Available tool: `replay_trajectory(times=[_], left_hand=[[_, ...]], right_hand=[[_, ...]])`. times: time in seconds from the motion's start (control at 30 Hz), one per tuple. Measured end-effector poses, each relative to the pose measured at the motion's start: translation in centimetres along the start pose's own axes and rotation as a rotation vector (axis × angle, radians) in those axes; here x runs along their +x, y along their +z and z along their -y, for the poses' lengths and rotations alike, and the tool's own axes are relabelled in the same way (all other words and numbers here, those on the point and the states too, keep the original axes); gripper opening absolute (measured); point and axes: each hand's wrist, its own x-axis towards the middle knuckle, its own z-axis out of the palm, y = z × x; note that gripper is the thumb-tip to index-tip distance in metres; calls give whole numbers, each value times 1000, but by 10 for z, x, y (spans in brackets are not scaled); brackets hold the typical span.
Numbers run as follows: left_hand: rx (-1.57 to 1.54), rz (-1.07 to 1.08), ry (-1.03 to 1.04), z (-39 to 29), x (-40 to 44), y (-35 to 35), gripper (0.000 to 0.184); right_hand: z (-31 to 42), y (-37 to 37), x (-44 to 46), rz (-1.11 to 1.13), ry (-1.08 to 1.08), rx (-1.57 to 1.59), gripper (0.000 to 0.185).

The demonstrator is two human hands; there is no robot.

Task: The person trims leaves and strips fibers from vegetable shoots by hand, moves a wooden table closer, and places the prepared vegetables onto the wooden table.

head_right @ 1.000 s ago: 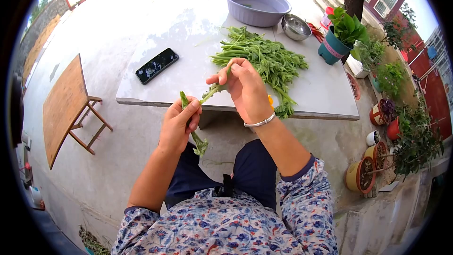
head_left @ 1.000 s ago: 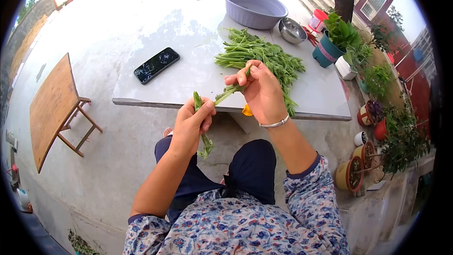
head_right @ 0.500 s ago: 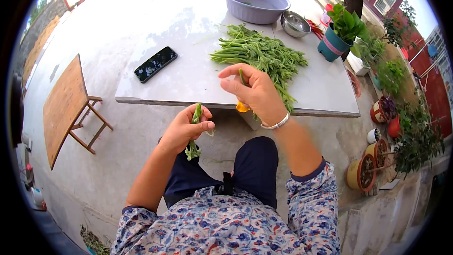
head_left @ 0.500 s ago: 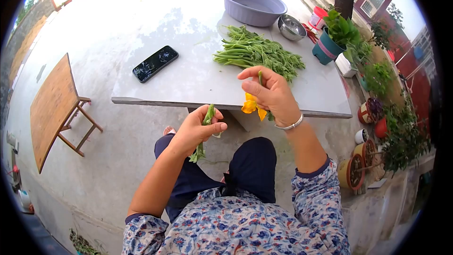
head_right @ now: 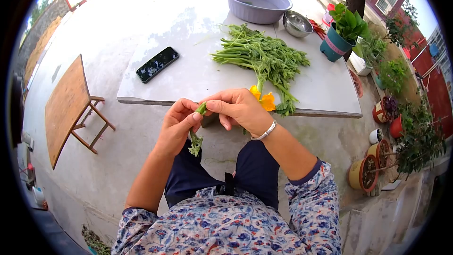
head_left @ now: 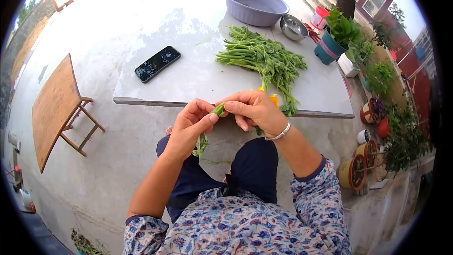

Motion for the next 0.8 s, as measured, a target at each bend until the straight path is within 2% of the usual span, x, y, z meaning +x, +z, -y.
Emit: replay_trajectory(times=[0.1,0.3,0.5,0.6,0.7,0.73,0.8], left_hand=[[165,-45,60,-5,-2,0,13],[336,-44,153,-8,0,-1,14],[548,-88,228,-6,-2,1,13],[526,-149,279,0,0,2,12],[516,-138,296,1,0,3,13],[516,-138,297,1,-1,4,13],[317,-131,227,1,-1,9,12]], right_hand=[[4,2,-2,-7,34,77,23],[5,0,-1,-53,-12,-46,20],[17,4,-6,-105,-10,-321,18],[16,8,-6,-130,-21,-365,16],[10,10,-4,-119,-73,-307,14],[11,10,-4,-99,-49,-199,14],[12,10,-1,-75,-28,-92,14]])
